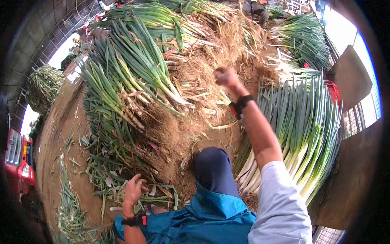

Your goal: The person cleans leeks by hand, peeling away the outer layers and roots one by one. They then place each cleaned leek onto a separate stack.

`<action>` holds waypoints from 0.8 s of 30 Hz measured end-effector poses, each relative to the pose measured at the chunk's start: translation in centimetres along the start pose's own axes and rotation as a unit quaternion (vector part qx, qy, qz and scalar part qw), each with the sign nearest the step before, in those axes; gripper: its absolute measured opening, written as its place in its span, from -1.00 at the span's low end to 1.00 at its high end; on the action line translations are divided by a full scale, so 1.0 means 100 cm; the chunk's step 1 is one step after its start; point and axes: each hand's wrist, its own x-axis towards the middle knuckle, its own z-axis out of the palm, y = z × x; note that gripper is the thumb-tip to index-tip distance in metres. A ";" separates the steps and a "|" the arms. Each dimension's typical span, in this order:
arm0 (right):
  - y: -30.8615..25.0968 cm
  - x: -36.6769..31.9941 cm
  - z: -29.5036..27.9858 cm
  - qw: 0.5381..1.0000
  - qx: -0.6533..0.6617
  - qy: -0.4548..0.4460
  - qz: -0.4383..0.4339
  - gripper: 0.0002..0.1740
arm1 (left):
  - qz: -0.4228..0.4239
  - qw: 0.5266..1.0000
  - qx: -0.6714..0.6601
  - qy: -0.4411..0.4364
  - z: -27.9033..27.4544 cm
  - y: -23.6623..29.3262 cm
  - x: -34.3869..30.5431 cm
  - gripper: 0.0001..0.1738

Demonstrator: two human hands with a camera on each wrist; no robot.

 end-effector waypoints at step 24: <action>-0.069 0.020 0.188 0.984 0.046 -0.106 -0.134 -0.50 | -0.092 0.987 0.129 -0.034 0.024 -0.047 -0.057 -0.52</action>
